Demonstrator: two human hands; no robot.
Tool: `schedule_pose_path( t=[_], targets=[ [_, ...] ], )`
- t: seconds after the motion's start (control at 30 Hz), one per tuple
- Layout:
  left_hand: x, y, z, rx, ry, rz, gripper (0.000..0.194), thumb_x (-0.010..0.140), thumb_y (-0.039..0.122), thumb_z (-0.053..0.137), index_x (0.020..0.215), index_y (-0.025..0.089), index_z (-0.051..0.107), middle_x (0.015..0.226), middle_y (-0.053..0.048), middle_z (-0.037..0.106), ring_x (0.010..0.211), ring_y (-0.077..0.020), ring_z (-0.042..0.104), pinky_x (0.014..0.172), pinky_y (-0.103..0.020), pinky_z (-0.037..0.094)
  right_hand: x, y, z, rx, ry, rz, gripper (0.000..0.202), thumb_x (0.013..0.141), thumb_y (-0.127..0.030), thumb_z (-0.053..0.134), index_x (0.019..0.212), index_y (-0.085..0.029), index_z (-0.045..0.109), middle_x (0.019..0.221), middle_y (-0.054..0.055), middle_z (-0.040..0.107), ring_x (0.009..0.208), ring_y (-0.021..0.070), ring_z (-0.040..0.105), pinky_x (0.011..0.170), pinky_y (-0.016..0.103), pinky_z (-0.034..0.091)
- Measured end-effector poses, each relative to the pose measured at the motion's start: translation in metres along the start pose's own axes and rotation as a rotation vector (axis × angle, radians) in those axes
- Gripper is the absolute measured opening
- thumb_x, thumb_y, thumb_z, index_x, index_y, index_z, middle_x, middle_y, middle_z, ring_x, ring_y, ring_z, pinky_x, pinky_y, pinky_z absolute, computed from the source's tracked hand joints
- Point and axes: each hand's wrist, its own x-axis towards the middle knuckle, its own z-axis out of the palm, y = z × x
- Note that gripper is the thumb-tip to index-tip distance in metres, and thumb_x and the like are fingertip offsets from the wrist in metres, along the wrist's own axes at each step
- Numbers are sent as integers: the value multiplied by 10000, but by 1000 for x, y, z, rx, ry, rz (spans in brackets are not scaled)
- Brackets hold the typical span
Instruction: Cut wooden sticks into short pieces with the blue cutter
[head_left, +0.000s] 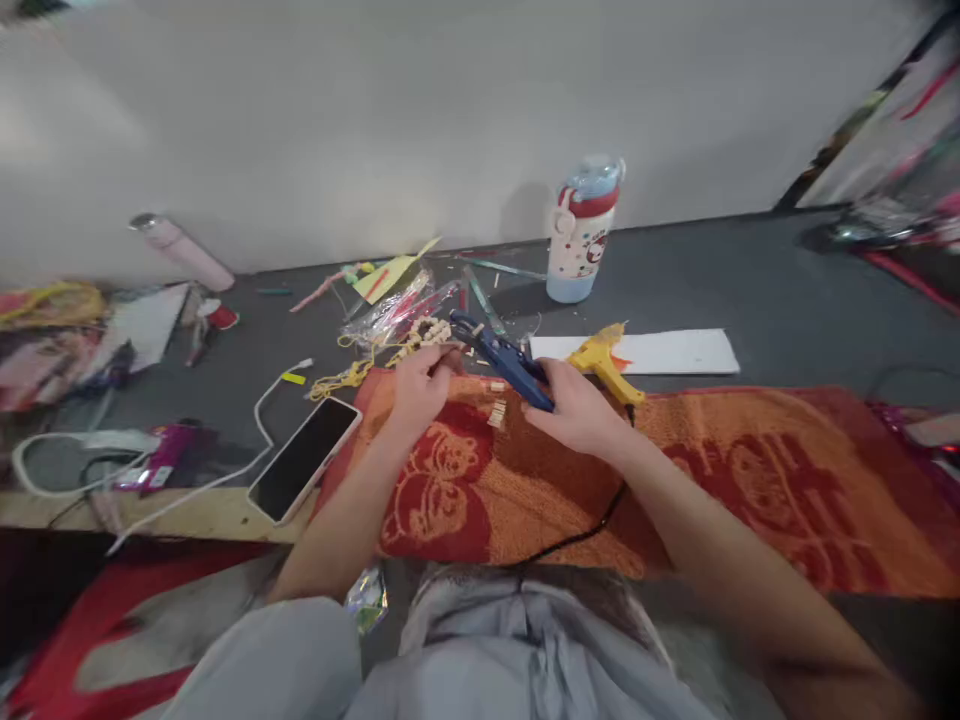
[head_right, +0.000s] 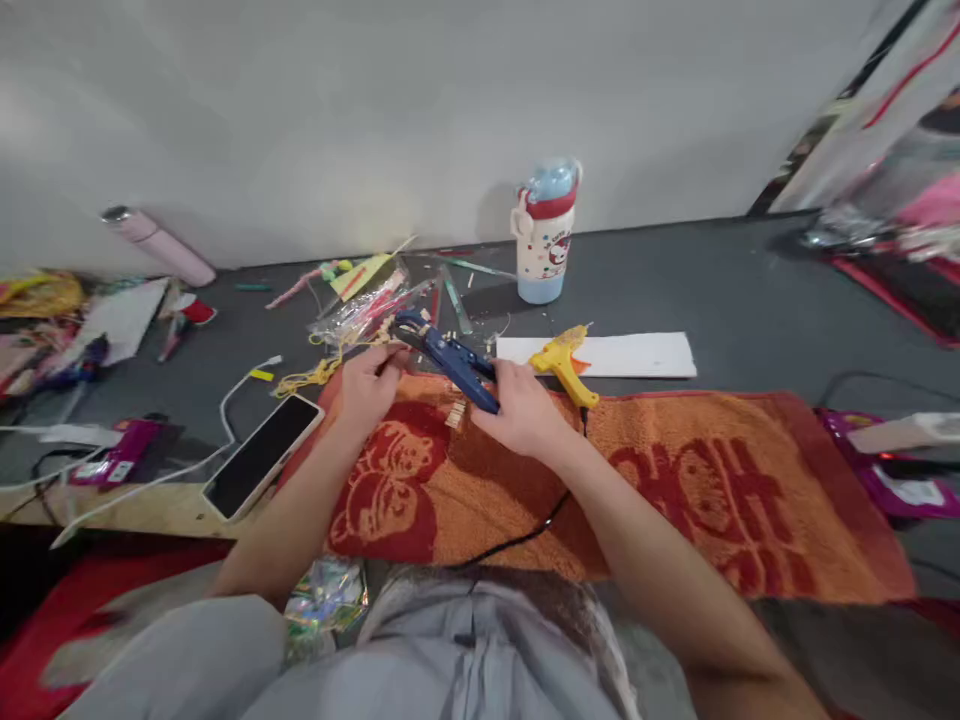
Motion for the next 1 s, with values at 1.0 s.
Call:
schedule_pose_path(
  t=[1.0],
  targets=[
    [-1,6,-2,-367,-80,-119,359,820,484,560,717,154,654,536,-13,580,497,-105,462,496,-246,351,4,16,-1,230,-74,-184,410,723,-313,542,1100,-154,513,985,104,614,836,236,578,738,369,469]
  ],
)
